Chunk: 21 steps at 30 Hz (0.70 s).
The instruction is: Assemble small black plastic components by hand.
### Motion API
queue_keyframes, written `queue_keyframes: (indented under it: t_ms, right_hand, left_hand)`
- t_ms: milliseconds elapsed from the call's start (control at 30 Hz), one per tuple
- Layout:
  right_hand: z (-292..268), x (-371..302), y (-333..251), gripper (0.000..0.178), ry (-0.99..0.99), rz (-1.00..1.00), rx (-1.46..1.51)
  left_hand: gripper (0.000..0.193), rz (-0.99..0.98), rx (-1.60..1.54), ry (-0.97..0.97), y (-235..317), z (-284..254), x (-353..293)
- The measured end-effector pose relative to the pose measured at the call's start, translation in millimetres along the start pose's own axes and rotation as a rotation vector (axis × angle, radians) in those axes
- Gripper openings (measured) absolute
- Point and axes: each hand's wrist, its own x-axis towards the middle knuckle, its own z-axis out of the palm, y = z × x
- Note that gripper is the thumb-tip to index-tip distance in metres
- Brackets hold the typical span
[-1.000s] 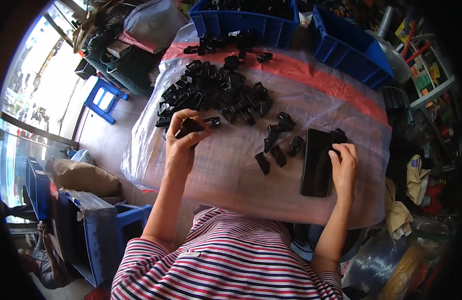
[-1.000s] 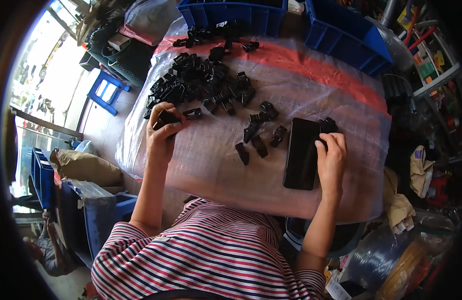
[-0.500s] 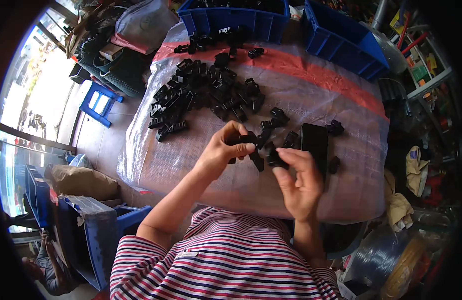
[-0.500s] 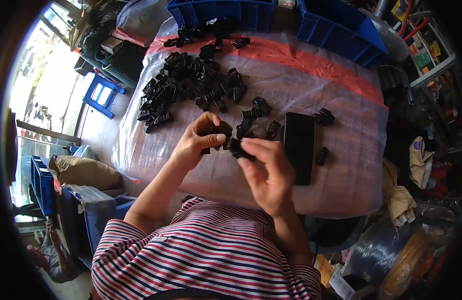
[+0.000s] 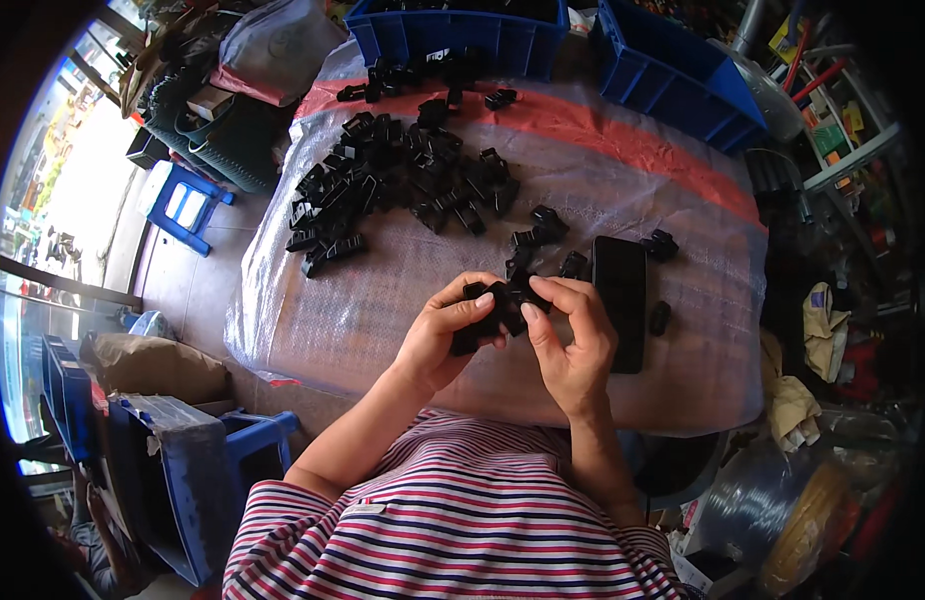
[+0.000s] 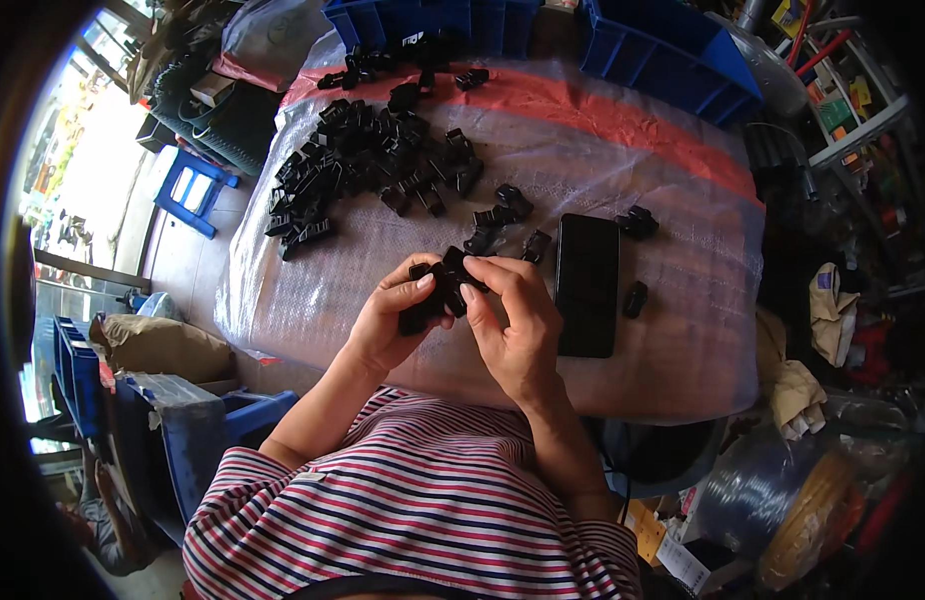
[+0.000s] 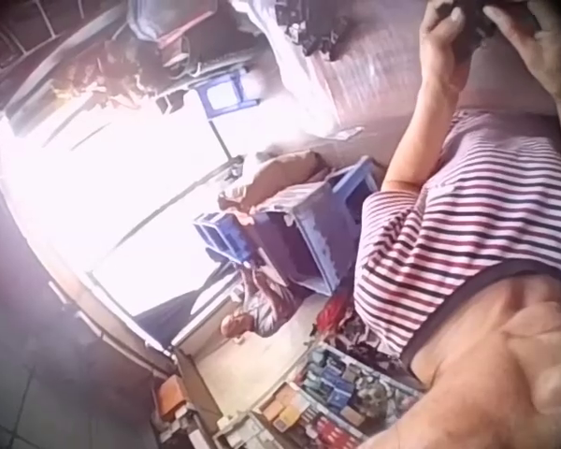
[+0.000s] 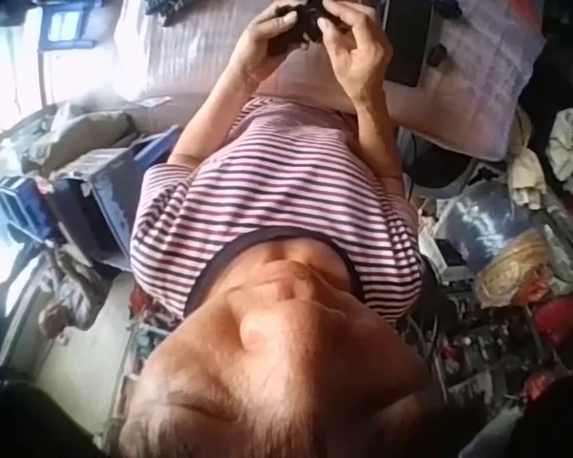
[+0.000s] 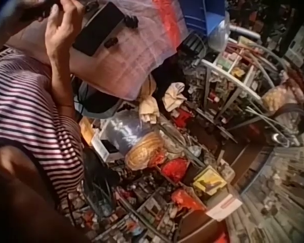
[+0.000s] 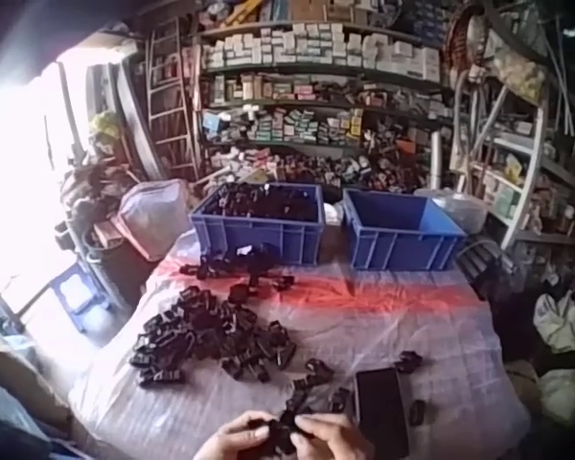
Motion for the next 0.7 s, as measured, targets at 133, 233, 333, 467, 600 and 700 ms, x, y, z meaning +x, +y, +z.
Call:
queue_keyframes:
  t_ms: [133,233,333,467,600,700]
  right_hand:
    - [-3.1,0.5,-11.0,0.034,0.015,-0.171,-0.124]
    - [3.2,-0.8,-12.9,0.033,0.010,-0.177,-0.152]
    - [2.5,-1.8,-7.3,0.032,0.012,-0.170,-0.106]
    - [3.2,-3.3,-6.3,0.030,0.018,-0.153,-0.084]
    - [0.9,-1.9,-4.6,0.029,-0.009,-0.078,0.017]
    - [-0.9,-0.3,-3.9,0.029,-0.044,-0.123,-0.020]
  left_hand:
    - [0.023,0.091,0.018,0.022,-6.4,6.4,-2.6]
    - [0.033,0.187,0.055,0.068,-4.9,19.8,-7.4]
    - [0.031,0.191,0.070,0.061,-4.4,16.1,-10.0]
    - [0.030,0.232,0.152,0.047,-2.2,7.8,-10.4]
    - [0.027,0.246,0.189,-0.014,-0.5,5.8,-7.0]
    - [0.026,0.227,0.190,-0.040,1.5,1.8,-5.1]
